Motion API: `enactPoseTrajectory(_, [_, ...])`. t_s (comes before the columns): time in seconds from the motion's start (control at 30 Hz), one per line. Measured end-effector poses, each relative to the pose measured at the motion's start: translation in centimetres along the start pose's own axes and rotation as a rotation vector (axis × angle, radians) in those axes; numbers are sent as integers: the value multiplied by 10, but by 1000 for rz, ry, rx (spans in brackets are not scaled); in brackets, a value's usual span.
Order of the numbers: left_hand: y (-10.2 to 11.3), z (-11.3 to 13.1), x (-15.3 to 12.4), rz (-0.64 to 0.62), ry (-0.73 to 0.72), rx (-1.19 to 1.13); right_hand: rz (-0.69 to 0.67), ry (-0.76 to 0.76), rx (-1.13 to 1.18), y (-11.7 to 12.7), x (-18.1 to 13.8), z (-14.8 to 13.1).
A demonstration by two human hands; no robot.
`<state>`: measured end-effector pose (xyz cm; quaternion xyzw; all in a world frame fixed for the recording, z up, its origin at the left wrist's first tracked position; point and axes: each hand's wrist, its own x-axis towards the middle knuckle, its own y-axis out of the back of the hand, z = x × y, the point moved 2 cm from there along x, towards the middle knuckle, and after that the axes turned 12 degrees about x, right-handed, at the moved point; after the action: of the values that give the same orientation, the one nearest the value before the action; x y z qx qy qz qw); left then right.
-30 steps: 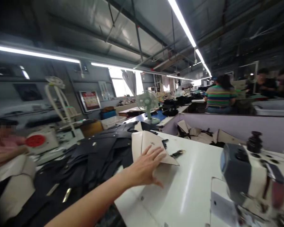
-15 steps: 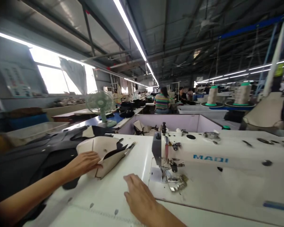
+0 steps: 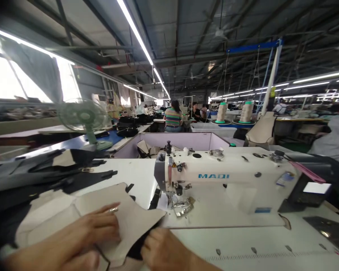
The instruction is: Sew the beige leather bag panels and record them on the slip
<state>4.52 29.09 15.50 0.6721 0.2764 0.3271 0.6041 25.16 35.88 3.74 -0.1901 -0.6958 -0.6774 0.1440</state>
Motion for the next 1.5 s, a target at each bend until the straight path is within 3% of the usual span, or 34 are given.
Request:
enactPoseTrajectory(0.13, [-18,-13,36,-155,101,-44,172,-126,-5,-29,-45,-10])
enactPoseTrajectory(0.23, [-40,-1,65,-241,33,-66,109,-202,-20,-39,-52,-8])
enactPoseTrajectory(0.33, [-54,12,87,-148,-45,-40,-5,-209,13,-43,-45,-6])
enactPoseTrajectory(0.5, [-74,8,101,-124,-72,37,66,-477,116,-56,-37,-3])
enactPoseTrajectory(0.63, [-79,-4,102,-138,-34,100,94,-390,161,-63,-33,-4])
enactPoseTrajectory(0.77, [-67,-14,100,-98,-91,153,133,-281,103,-54,-29,-4])
enactPoseTrajectory(0.87, [-62,-20,104,-40,-155,162,125,-192,-20,-44,-26,-5])
enactPoseTrajectory(1.0, [-72,-29,119,-94,-133,127,189,-135,-211,-40,-23,-5])
enactPoseTrajectory(1.1, [-80,-33,131,-102,-133,155,232,-121,-257,-50,-24,-5])
enactPoseTrajectory(1.23, [-78,-41,141,-139,-156,177,193,-186,-228,-65,-27,-2])
enactPoseTrajectory(1.37, [-64,-44,126,-179,-124,195,244,-112,-215,-57,-21,-1])
enactPoseTrajectory(1.5, [-58,-32,97,-250,-44,208,155,-120,-209,-36,-15,1])
